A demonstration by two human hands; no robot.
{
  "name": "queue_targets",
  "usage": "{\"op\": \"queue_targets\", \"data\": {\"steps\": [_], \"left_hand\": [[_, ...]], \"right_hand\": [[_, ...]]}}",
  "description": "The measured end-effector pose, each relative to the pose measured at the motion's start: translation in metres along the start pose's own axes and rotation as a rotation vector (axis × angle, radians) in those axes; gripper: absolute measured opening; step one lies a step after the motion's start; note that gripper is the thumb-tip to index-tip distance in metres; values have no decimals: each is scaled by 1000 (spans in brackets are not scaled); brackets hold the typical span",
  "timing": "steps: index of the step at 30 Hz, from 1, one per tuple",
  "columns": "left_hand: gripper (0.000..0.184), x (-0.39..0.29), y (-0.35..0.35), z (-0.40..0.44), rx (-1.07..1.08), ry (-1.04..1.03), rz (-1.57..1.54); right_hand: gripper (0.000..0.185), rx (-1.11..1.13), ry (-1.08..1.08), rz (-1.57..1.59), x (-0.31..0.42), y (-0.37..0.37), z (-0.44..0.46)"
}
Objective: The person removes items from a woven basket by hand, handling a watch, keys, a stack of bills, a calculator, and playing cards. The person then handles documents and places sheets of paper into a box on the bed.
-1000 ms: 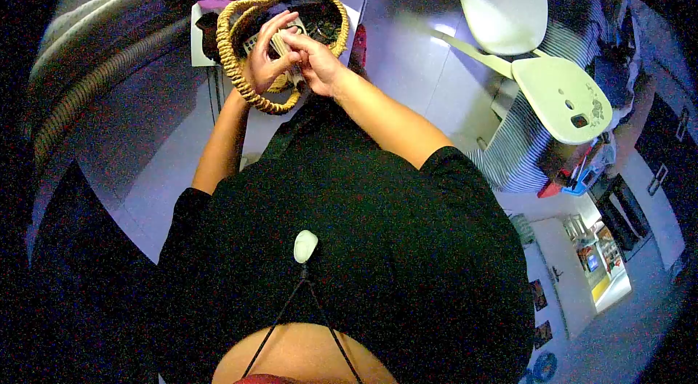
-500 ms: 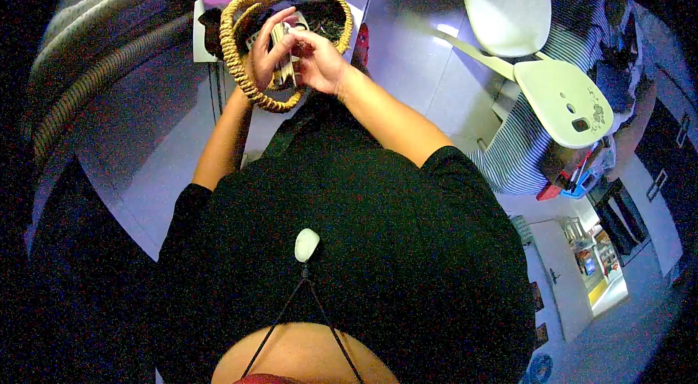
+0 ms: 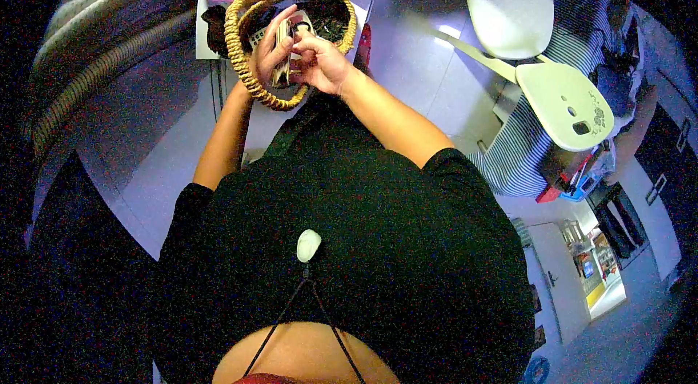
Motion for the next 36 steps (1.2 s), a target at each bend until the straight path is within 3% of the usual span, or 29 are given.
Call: {"op": "queue_targets", "data": {"steps": [2,6,7,9,10,11,12,14,16,18,23,25,28,32,36], "left_hand": [[38,7,0,-2,-54,121,-103],[25,23,-2,-7,-219,312,-308],[25,31,4,-6,-237,222,-62],[30,1,3,6,-126,-98,414],[36,14,0,7,-106,19,221],[43,10,-4,6,-84,-71,-21],[47,21,-8,1,-78,62,-182],[73,10,-8,9,-103,-127,-274],[79,-21,-7,15,19,-193,2],[85,-54,-7,19,110,-273,257],[103,-80,-11,27,179,-383,375],[85,-98,-10,32,170,-407,361],[72,-96,-10,29,182,-441,374],[71,-100,-12,27,155,-460,305],[70,-94,-11,25,174,-461,363]], "right_hand": [[30,-18,7,-68,1,-6,-2],[34,139,20,80,6,-28,-4],[40,100,40,0,8,-30,-8],[45,7,55,-161,10,-23,-8],[48,6,37,-200,11,-24,-9],[49,20,6,-169,8,-19,-8],[50,-2,-21,-142,9,-21,-12],[49,-98,34,-114,18,-31,-25],[45,-64,40,31,14,-4,-13],[37,-47,60,-31,17,-6,-14],[34,-83,23,-198,17,-1,-13],[42,-73,42,-149,17,-7,-17],[40,91,-52,-64,16,-20,-20],[41,-41,102,-174,26,-31,-29],[44,-24,49,-249,22,-18,-20]]}}
Point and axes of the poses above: each hand's wrist, its own z-axis towards the middle knuckle, its own y-axis out of the back of the hand, x = y × z, the point moved 8 cm from there along z, towards the middle knuckle, and after that the axes turned 10 degrees about -y, right-handed, at the moved point
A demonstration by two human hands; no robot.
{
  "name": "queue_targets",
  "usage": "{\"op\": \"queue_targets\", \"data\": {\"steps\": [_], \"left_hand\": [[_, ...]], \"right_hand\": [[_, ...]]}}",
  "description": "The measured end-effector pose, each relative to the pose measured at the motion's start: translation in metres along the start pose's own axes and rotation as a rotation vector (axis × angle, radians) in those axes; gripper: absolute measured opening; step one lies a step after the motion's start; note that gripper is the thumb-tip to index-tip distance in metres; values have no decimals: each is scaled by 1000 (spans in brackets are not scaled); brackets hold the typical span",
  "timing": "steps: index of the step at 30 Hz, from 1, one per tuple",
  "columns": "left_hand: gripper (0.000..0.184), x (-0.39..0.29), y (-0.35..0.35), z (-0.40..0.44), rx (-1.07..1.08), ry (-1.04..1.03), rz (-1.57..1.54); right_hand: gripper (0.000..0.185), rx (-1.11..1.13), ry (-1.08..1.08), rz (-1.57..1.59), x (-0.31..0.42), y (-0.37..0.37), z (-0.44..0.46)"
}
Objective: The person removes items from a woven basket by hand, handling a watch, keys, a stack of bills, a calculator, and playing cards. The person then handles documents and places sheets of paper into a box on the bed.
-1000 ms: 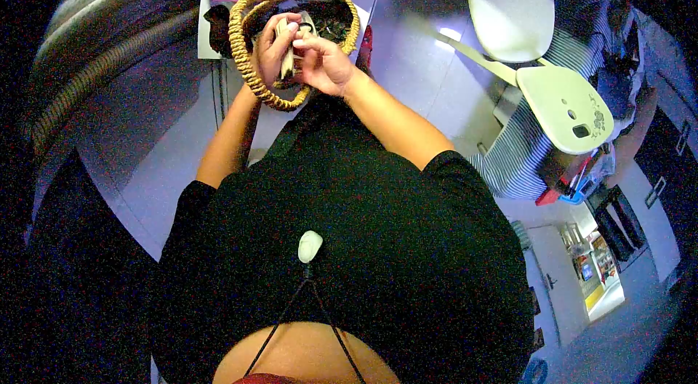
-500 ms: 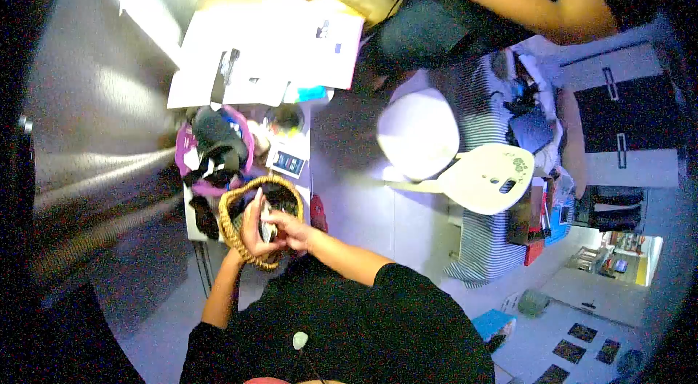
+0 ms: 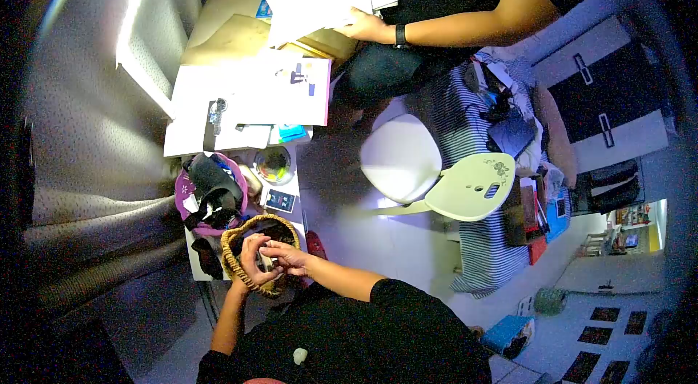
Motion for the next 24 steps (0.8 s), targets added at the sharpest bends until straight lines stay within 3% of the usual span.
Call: {"op": "queue_targets", "data": {"steps": [3,5,7,9,12,15,17,18,19,20,21,23,24], "left_hand": [[74,-7,7,6,-27,-23,-14],[94,-8,7,7,-4,19,-29],[98,-8,3,6,21,-18,4],[108,-2,0,1,75,1,9],[128,-6,3,-7,75,-49,173],[100,17,10,-50,-56,452,-272],[64,32,21,-96,193,630,-132],[43,47,25,-128,157,776,-138],[30,50,39,-145,-66,679,-178],[23,53,61,-161,-107,760,0],[21,90,74,-203,-207,778,-4],[15,88,136,-206,-450,723,39],[13,118,164,-225,-655,474,18]], "right_hand": [[41,20,30,47,11,-20,-15],[37,26,51,131,4,-5,-2],[36,-29,-132,88,-13,6,3],[26,-95,-134,133,-17,11,4],[28,69,-94,234,-6,-15,-1],[41,200,56,304,10,-11,-14],[49,184,160,241,24,-14,-46],[47,163,175,226,27,-14,-60],[44,144,191,210,29,-13,-74],[42,148,242,215,28,-6,-84],[40,152,289,223,26,2,-95],[33,111,373,226,23,17,-122],[34,83,409,242,21,16,-139]]}}
Point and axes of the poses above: each hand's wrist, its own z-axis towards the middle knuckle, its own y-axis out of the back of the hand, x = y × z, the point moved 8 cm from there along z, towards the middle knuckle, and after that the axes turned 10 degrees about -y, right-handed, at the moved point
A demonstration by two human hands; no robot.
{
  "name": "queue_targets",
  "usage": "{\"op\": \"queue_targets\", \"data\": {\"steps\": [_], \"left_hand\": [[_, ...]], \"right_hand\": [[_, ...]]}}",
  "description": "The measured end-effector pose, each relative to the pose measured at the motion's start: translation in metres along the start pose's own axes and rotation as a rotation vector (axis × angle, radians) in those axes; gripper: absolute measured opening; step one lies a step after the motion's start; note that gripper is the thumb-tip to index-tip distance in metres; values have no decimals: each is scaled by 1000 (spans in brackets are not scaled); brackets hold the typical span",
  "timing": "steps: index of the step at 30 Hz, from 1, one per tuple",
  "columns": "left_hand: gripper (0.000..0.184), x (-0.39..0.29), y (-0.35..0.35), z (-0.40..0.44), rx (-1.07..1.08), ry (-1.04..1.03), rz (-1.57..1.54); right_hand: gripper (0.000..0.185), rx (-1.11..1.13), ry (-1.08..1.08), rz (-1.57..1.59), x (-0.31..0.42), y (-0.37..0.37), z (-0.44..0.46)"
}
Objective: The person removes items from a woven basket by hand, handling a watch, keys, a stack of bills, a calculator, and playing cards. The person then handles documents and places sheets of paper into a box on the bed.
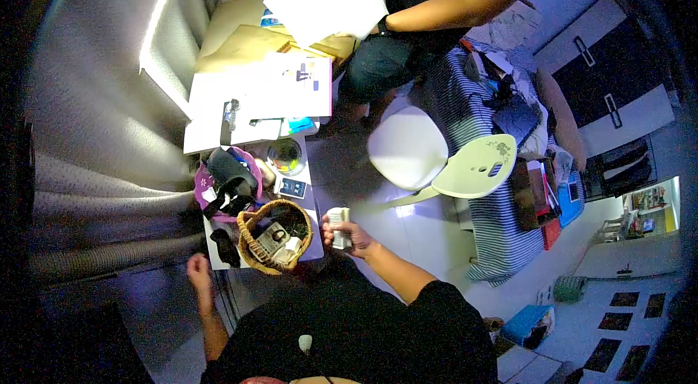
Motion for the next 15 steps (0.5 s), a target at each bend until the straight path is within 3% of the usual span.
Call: {"op": "queue_targets", "data": {"steps": [1,3,4,9,15], "left_hand": [[13,-44,6,21,-107,225,-43],[18,-108,4,70,-205,11,-135],[20,-138,-8,89,-189,77,-216],[27,-295,-119,119,-7,-42,-413],[33,-346,-259,87,219,201,-740]], "right_hand": [[36,-24,39,7,6,-5,-16],[35,-96,93,-47,14,-9,-45],[32,-84,99,-39,16,-13,-55],[37,-103,40,-75,35,-2,-92],[38,-136,64,-154,94,19,-138]]}}
Point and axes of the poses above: each hand's wrist, its own z-axis towards the middle knuckle, its own y-axis out of the back of the hand, x = y × z, the point moved 8 cm from there along z, towards the middle knuckle, and after that the axes turned 10 degrees about -y, right-handed, at the moved point
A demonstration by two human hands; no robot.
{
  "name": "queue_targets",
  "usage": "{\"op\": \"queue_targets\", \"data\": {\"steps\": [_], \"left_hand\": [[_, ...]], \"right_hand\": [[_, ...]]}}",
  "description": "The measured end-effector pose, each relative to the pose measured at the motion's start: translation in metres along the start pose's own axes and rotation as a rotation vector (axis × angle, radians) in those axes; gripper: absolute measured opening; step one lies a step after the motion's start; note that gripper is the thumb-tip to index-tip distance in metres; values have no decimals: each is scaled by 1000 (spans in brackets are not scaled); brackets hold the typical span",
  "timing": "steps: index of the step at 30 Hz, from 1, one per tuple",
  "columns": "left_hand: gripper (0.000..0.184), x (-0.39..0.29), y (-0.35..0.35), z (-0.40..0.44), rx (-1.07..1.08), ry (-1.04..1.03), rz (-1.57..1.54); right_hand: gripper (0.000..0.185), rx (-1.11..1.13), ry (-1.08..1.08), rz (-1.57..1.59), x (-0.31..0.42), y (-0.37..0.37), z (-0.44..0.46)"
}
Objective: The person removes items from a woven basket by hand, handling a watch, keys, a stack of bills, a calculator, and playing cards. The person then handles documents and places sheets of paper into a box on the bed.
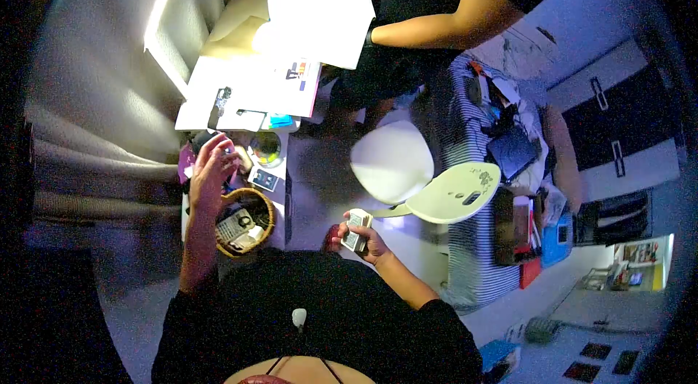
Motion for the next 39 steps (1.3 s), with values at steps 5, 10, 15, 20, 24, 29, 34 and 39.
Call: {"op": "queue_targets", "data": {"steps": [5,10,15,20,24,29,34,39], "left_hand": [[37,72,-58,0,-41,173,-171],[45,124,-87,6,-76,261,-353],[44,148,-113,29,-50,291,-487],[53,171,-129,66,-31,302,-606],[62,180,-132,113,-20,246,-595],[66,201,-129,190,-23,124,-559],[80,230,-123,254,-90,129,-459],[84,202,-147,271,19,43,-461]], "right_hand": [[43,-54,79,63,56,58,-35],[44,-72,162,67,100,87,-62],[37,-50,229,70,119,86,-84],[43,-108,270,110,126,105,-91],[43,-115,313,38,137,107,-92],[41,-179,436,104,157,82,-92],[40,-230,522,104,173,76,-90],[39,-238,553,129,176,81,-86]]}}
Point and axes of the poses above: each hand's wrist, its own z-axis towards the middle knuckle, its own y-axis out of the back of the hand, x = y × z, the point moved 8 cm from there along z, towards the middle knuckle, and after that the axes turned 10 degrees about -y, right-handed, at the moved point
